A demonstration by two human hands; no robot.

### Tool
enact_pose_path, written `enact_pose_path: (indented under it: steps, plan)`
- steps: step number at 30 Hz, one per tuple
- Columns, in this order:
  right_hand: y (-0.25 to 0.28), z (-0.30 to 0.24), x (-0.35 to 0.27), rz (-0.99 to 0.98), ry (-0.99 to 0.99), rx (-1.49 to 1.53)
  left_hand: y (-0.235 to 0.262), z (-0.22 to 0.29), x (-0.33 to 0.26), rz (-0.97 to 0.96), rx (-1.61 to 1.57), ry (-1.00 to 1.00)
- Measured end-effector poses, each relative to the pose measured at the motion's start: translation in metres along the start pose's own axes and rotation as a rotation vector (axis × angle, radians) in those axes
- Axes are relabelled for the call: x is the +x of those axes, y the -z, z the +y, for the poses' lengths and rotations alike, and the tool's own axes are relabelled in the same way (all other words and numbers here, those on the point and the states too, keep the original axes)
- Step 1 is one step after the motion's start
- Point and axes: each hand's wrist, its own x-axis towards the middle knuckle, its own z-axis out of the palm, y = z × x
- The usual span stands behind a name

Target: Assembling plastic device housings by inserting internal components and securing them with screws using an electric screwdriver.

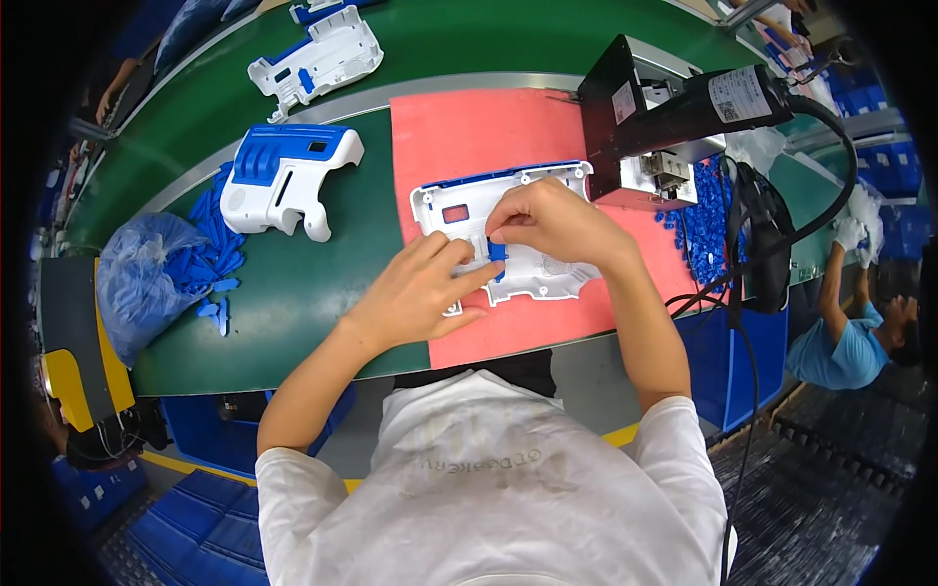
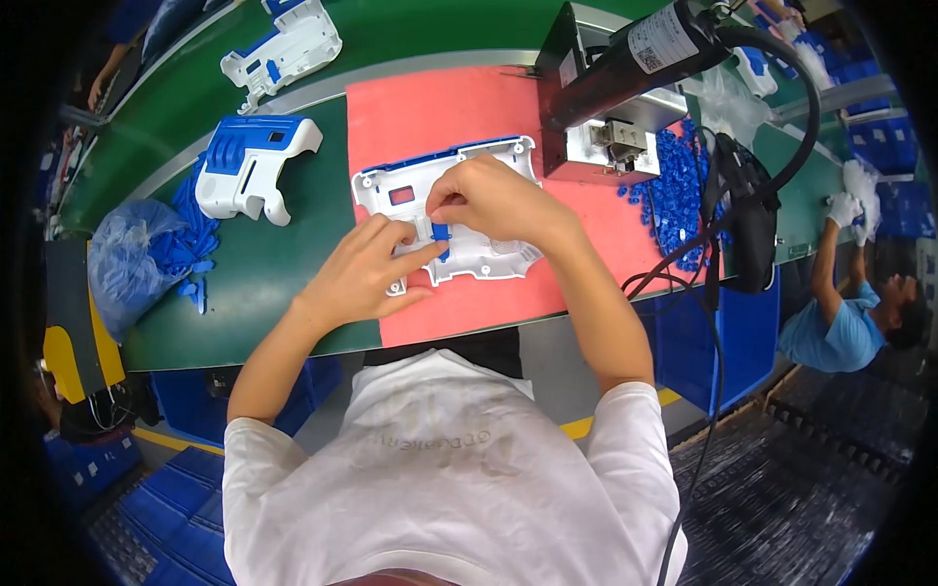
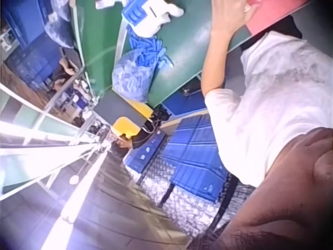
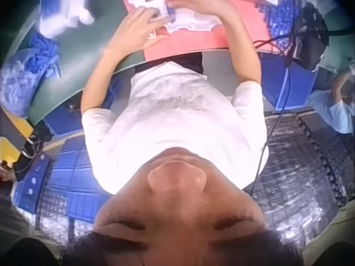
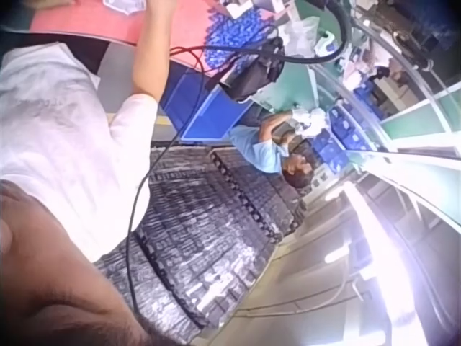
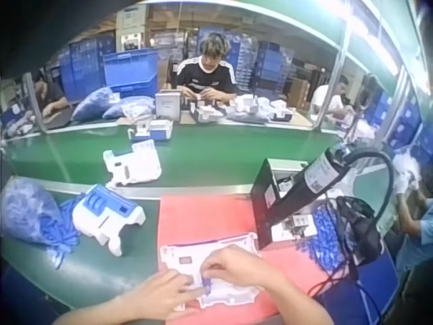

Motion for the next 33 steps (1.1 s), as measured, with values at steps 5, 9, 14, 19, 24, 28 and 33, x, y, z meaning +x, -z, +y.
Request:
enact_pose_path:
  steps: [5, 9, 14, 19, 24, 28, 33]
  plan:
    - [-0.011, -0.008, -0.007, 0.209, 0.045, -0.028, -0.001, 0.000, 0.000, -0.001, 0.024, 0.008]
    - [-0.006, -0.033, -0.040, 0.778, 0.264, -0.173, -0.006, -0.004, -0.005, 0.034, 0.041, 0.017]
    - [0.019, -0.019, -0.042, 1.632, 0.317, -0.257, -0.005, -0.002, 0.002, 0.114, 0.128, -0.047]
    - [0.015, -0.008, -0.029, 1.380, 0.223, 0.115, -0.016, -0.008, -0.001, 0.116, 0.117, -0.093]
    - [-0.021, -0.033, -0.063, 1.131, 0.334, -0.112, -0.019, -0.009, -0.001, 0.143, 0.095, -0.090]
    - [-0.047, -0.025, -0.050, 0.630, -0.133, -0.085, -0.021, -0.008, -0.002, 0.169, 0.084, -0.087]
    - [-0.058, -0.022, -0.042, 0.521, -0.120, -0.235, -0.022, -0.008, -0.002, 0.193, 0.093, -0.101]
